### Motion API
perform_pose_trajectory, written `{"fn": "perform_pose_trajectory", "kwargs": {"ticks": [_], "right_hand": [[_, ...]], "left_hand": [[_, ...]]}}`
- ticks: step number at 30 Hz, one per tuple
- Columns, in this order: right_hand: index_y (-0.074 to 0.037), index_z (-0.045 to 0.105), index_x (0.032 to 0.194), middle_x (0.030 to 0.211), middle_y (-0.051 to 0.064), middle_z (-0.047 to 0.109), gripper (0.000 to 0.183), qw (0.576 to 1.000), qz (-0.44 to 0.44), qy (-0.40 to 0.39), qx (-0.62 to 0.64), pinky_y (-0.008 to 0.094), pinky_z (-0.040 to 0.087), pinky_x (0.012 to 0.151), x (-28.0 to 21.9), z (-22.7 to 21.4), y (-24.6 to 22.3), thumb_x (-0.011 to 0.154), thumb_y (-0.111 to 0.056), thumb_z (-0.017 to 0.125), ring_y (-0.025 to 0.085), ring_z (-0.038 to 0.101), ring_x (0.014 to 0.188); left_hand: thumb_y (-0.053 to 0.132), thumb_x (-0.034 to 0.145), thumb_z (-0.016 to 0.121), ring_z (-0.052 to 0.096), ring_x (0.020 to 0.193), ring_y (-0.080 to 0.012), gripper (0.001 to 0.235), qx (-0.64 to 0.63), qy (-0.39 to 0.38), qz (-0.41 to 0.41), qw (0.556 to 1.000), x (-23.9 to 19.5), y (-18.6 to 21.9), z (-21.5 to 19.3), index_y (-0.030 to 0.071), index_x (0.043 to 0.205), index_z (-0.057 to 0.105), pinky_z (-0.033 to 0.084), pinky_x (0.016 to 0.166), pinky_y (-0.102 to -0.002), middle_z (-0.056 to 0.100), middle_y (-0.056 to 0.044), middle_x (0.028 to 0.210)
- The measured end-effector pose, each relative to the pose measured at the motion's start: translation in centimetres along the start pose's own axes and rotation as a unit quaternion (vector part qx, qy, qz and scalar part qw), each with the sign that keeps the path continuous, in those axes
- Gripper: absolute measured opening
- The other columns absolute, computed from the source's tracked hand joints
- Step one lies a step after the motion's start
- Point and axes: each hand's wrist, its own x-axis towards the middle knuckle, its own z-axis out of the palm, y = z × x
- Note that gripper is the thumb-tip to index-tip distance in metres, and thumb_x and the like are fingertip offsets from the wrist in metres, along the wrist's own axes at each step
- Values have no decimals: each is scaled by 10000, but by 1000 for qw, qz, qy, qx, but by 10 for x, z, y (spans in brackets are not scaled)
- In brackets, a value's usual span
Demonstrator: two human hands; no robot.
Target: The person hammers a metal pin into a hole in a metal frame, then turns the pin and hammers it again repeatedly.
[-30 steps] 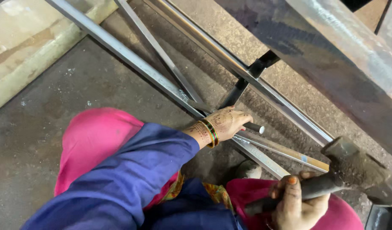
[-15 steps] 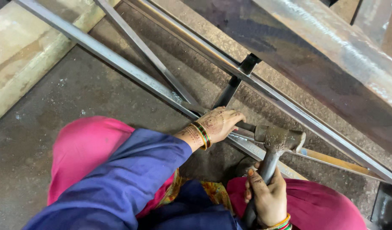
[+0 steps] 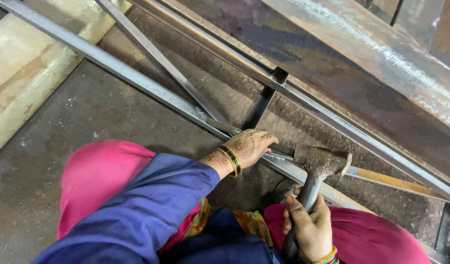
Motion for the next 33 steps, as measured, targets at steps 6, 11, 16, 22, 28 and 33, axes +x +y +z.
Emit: {"fn": "perform_pose_trajectory", "kwargs": {"ticks": [6, 11, 16, 22, 28, 33], "right_hand": [[-17, 542, 1092, 670, 98, 599, 196, 1000, 2, -18, -1, 301, 443, 379, 2, -9, 3, 918, -49, 626, 150, 511, 421], [-21, 544, 1110, 665, 101, 596, 214, 1000, 1, -21, -3, 294, 442, 374, 2, -15, 6, 919, -64, 629, 144, 516, 424], [-19, 542, 1130, 663, 102, 600, 252, 1000, 17, -18, -13, 297, 430, 366, -1, -18, 3, 906, -78, 641, 146, 509, 418], [-13, 556, 1140, 653, 94, 604, 274, 999, 15, -32, -40, 295, 432, 373, -8, -26, 2, 889, -74, 648, 142, 514, 420], [1, 569, 1127, 651, 73, 592, 251, 996, 36, -42, -64, 287, 429, 383, -10, -27, 4, 900, -72, 648, 128, 517, 446], [11, 581, 1159, 649, 61, 592, 276, 994, 25, -70, -75, 271, 434, 401, -13, -21, 3, 905, -62, 660, 113, 514, 454]], "left_hand": [[166, 959, 619, 670, 977, -340, 155, -6, -35, -2, 999, 5, -9, 11, 86, 1090, 601, 500, 889, -461, 694, -127, 940], [144, 940, 619, 678, 961, -346, 162, -9, -12, 21, 1000, 7, -15, 19, 82, 1089, 598, 505, 872, -471, 700, -133, 938], [119, 924, 627, 676, 968, -366, 141, 13, -46, 1, 999, 13, -7, 10, 67, 1049, 592, 511, 847, -478, 701, -151, 960], [186, 954, 680, 705, 851, -366, 148, -49, 177, -167, 969, 11, -6, -65, 56, 1026, 678, 547, 729, -469, 730, -182, 895], [48, 975, 682, 702, 864, -80, 119, -281, 443, -226, 820, -19, -46, -114, 39, 1086, 641, 575, 803, -257, 692, 2, 928], [117, 1058, 680, 582, 800, -73, 85, -203, 449, -219, 842, -24, -47, -111, 38, 1079, 659, 500, 741, -235, 645, 3, 882]]}}
